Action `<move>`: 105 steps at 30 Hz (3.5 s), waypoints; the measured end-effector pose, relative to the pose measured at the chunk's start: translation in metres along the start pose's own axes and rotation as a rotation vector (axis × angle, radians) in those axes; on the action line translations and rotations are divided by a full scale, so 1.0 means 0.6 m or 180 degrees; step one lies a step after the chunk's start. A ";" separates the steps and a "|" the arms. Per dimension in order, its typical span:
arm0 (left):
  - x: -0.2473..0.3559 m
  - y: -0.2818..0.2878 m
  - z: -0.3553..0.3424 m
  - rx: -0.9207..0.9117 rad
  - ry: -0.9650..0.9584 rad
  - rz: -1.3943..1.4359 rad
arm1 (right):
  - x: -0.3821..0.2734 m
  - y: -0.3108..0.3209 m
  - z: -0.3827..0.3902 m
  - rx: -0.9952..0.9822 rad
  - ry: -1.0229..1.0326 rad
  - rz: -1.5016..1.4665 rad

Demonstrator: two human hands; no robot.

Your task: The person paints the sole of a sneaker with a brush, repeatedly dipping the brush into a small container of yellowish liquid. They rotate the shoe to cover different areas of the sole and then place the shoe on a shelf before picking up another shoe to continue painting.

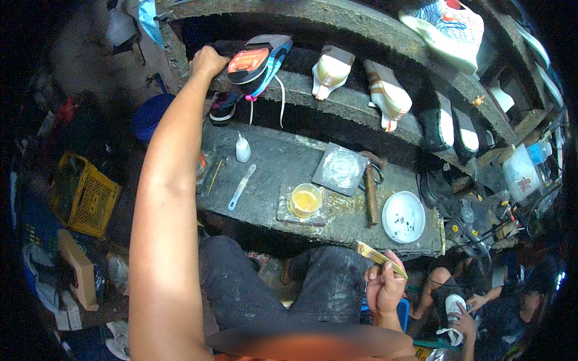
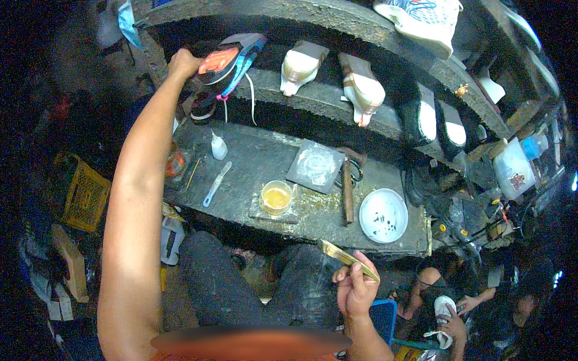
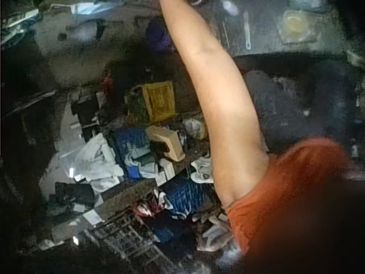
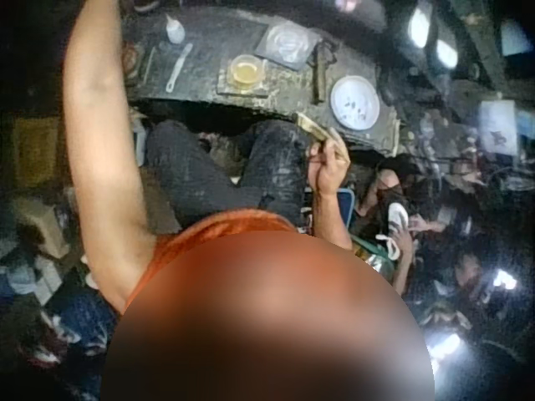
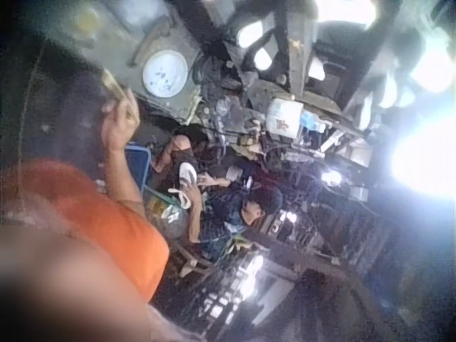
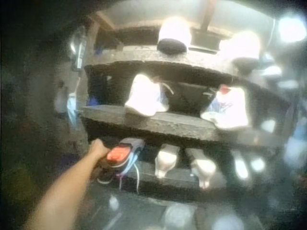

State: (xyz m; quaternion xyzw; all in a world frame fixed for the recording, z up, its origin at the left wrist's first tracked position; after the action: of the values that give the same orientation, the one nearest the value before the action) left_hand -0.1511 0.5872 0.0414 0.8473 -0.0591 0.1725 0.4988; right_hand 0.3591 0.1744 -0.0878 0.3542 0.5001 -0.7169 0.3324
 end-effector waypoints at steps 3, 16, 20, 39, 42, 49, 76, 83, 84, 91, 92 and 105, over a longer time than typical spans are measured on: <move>-0.005 -0.006 -0.005 -0.0060 0.0122 -0.0029 | 0.003 -0.003 -0.001 0.0018 -0.0037 -0.0014; -0.052 0.027 0.209 -0.1783 -0.1072 -0.0434 | 0.008 0.051 -0.001 -0.0052 -0.0124 -0.0082; -0.033 -0.090 0.191 -0.2666 -0.0860 -0.1250 | 0.002 0.046 0.007 -0.0111 0.0028 -0.0179; 0.071 -0.111 0.187 -0.2604 -0.1023 -0.0022 | -0.018 0.099 0.053 -0.0033 0.0043 -0.0399; 0.142 -0.110 0.240 -0.2615 -0.1891 -0.0301 | -0.020 0.111 0.059 -0.0023 0.0056 -0.0487; 0.282 -0.056 0.335 -0.1954 -0.1236 -0.0361 | -0.041 0.104 0.071 -0.0055 0.0117 -0.0517; 0.139 0.262 1.094 -0.0001 -0.0798 0.3438 | 0.019 -0.176 0.184 -0.1606 0.0479 -0.0434; 0.205 0.266 0.967 -0.0676 -0.0801 0.3178 | 0.089 -0.213 0.251 -0.2475 0.0307 0.0013; 0.212 0.256 0.957 -0.0799 -0.0660 0.3263 | 0.083 -0.213 0.245 -0.2634 0.0360 -0.0045; 0.144 0.219 0.938 -0.0500 -0.0614 0.3846 | -0.020 -0.138 0.078 -0.1339 0.0586 0.0888; 0.127 0.211 0.934 -0.0428 -0.0658 0.3803 | -0.028 -0.143 0.056 -0.1266 0.0666 0.0918; 0.015 0.176 1.004 0.0262 0.0178 0.5196 | -0.054 -0.253 -0.129 -0.0823 0.1480 0.3298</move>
State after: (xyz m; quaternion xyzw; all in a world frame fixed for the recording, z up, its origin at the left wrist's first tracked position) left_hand -0.0308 0.0141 -0.1354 0.5504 -0.6387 0.5045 0.1859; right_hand 0.2636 0.2947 -0.0068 0.6573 0.4048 -0.2974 0.5618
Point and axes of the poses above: each hand's wrist, its own z-axis away from the middle knuckle, its own y-axis out of the back of the hand, x = y × z, the point moved 5 cm from there along -z, towards the middle knuckle, and after that the axes turned 14 degrees about -y, right-handed, at the moved point
